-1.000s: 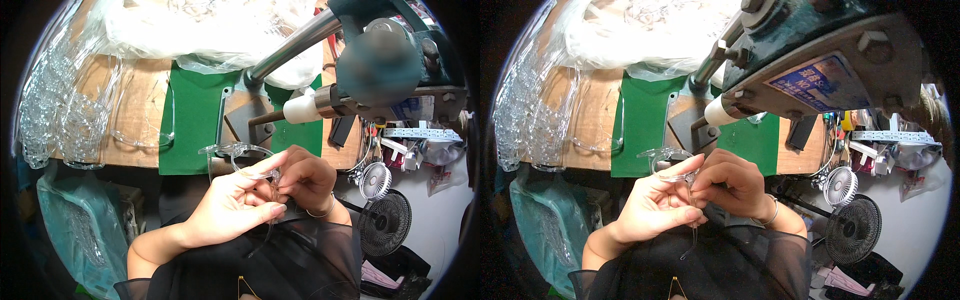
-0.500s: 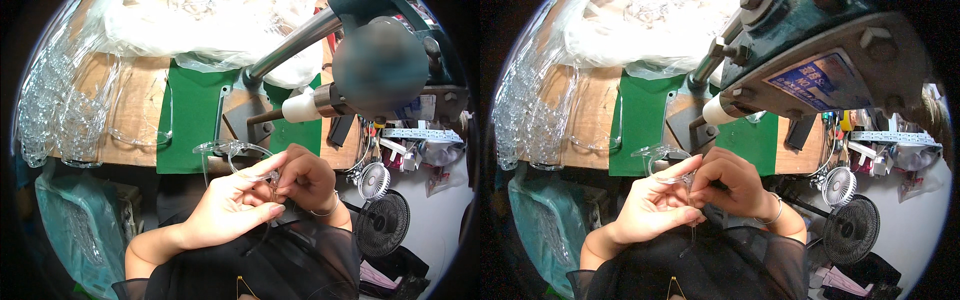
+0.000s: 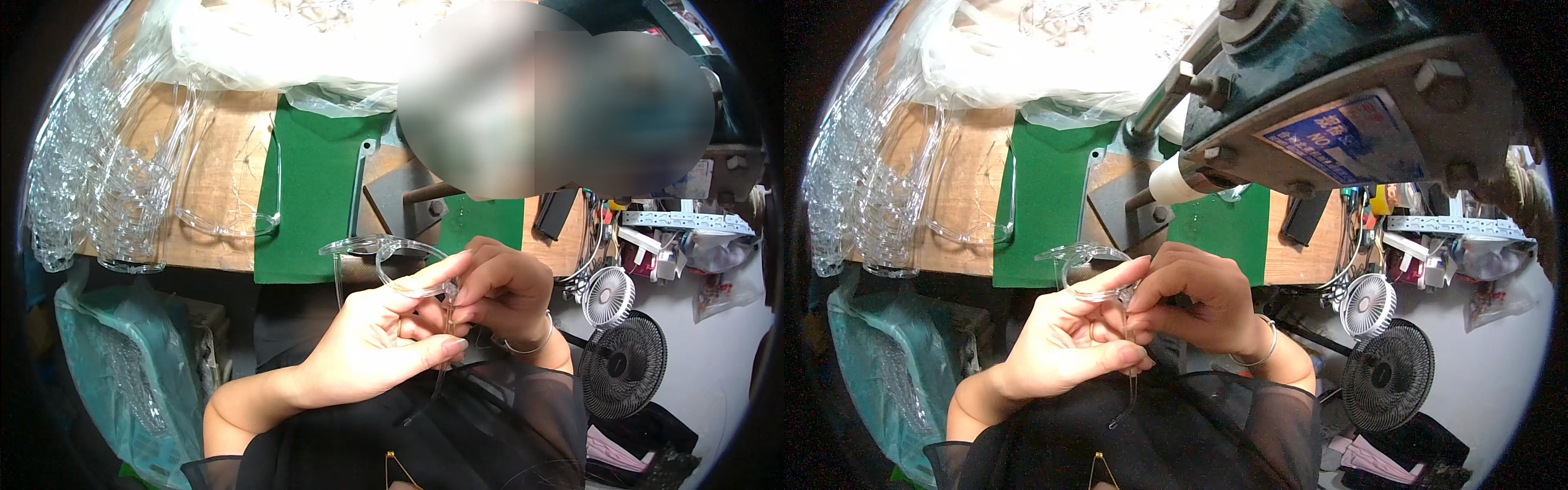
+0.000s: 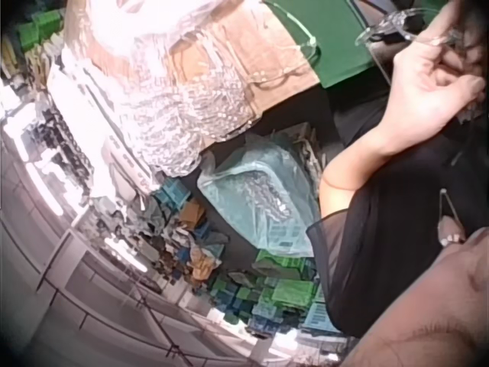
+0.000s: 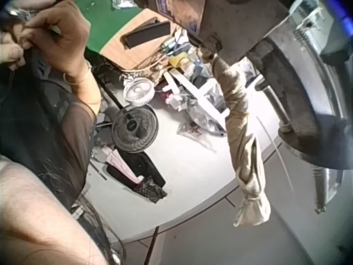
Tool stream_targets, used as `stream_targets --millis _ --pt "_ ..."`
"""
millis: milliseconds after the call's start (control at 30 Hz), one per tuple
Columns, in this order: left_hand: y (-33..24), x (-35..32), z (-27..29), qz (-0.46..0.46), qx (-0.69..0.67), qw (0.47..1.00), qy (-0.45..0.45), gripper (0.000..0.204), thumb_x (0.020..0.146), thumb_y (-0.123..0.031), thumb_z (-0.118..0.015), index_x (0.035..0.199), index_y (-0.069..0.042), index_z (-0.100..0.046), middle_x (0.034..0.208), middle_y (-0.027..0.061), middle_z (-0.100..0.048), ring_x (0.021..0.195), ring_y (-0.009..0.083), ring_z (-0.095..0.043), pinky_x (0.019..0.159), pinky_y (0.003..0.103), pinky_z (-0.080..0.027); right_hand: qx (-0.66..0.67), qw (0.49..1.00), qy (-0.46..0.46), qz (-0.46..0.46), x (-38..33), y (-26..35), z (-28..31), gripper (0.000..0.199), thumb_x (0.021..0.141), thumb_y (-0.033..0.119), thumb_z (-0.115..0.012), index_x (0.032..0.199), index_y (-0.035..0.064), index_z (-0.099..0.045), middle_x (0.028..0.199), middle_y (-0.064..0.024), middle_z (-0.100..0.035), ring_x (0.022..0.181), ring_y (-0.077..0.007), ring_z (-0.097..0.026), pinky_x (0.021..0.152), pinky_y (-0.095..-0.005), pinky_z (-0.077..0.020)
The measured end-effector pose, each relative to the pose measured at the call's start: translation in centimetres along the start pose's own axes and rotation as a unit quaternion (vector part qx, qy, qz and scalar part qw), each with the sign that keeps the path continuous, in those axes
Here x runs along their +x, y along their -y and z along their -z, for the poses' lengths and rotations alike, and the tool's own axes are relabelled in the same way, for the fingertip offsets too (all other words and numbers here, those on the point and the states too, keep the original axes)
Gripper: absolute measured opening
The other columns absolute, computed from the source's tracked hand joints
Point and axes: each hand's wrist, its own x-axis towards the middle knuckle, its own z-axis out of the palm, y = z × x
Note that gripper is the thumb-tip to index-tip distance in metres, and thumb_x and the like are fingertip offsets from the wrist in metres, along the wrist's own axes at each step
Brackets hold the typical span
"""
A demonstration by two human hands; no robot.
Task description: The person repeatedly picks up clear safety glasses, places them on a vertical spindle of a machine, and removes them. The person handles the glasses one at a time, rotating them in hand and placing them on the table after each cycle.
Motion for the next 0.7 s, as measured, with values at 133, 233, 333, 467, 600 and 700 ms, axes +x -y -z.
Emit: stream_targets --millis 133,233,333,467,600,700 --pt "0.0 0.2 0.1 0.008 -0.009 1.000 0.014 0.071 0.076 0.011 -0.061 0.137 -0.004 -0.029 0.090 0.0100 -0.059 0.080 0.0176 -0.063 0.075 0.028 -0.053 -0.002 1.000 -0.002 0.015 -0.4 -0.3 0.1 0.015 0.068 0.006 -0.073 0.079 0.0051 -0.063 0.072 -0.0038 -0.060 0.065 -0.0180 -0.053 0.059 -0.0275 -0.0425" --pt "0.3 0.6 0.0 -0.036 -0.001 0.999 0.021 0.074 0.075 0.012 -0.062 0.138 -0.005 -0.027 0.092 0.0111 -0.060 0.081 0.0176 -0.063 0.075 0.029 -0.053 -0.007 0.997 -0.046 0.063 -0.5 -0.5 0.0 0.014 0.072 0.010 -0.072 0.080 0.0044 -0.062 0.073 -0.0043 -0.061 0.065 -0.0182 -0.053 0.061 -0.0279 -0.0423" --pt "-0.6 1.4 -0.5 -0.103 0.039 0.994 -0.014 0.081 0.072 0.014 -0.064 0.139 -0.008 -0.025 0.096 0.0134 -0.061 0.079 0.0171 -0.063 0.077 0.030 -0.052 -0.043 0.983 -0.127 0.124 0.2 0.1 1.6 0.015 0.081 0.017 -0.066 0.082 0.0038 -0.059 0.073 -0.0062 -0.062 0.065 -0.0174 -0.052 0.062 -0.0289 -0.0415" --pt "-2.4 5.8 -2.4 -0.161 0.022 0.986 -0.036 0.078 0.074 0.009 -0.063 0.139 -0.010 -0.025 0.091 0.0154 -0.063 0.077 0.0182 -0.063 0.069 0.027 -0.052 -0.014 0.872 -0.351 0.342 1.0 6.4 9.6 0.036 0.089 0.037 -0.048 0.098 0.0030 -0.056 0.096 -0.0117 -0.059 0.086 -0.0221 -0.053 0.079 -0.0388 -0.0412" --pt "-2.3 7.0 -2.9 -0.156 0.003 0.986 -0.052 0.070 0.080 0.000 -0.062 0.137 -0.011 -0.024 0.094 0.0145 -0.063 0.076 0.0192 -0.065 0.067 0.027 -0.054 -0.082 0.794 -0.451 0.400 2.2 11.6 11.6 0.044 0.085 0.044 -0.052 0.103 0.0034 -0.057 0.104 -0.0113 -0.058 0.099 -0.0240 -0.052 0.098 -0.0454 -0.0341" --pt "-2.9 7.0 -2.8 -0.115 -0.004 0.992 -0.056 0.073 0.081 -0.001 -0.063 0.139 -0.010 -0.021 0.093 0.0120 -0.063 0.081 0.0163 -0.063 0.070 0.027 -0.053 -0.107 0.809 -0.453 0.359 2.3 11.6 7.7 0.038 0.081 0.043 -0.058 0.095 0.0074 -0.061 0.099 -0.0080 -0.058 0.095 -0.0199 -0.051 0.099 -0.0435 -0.0300"
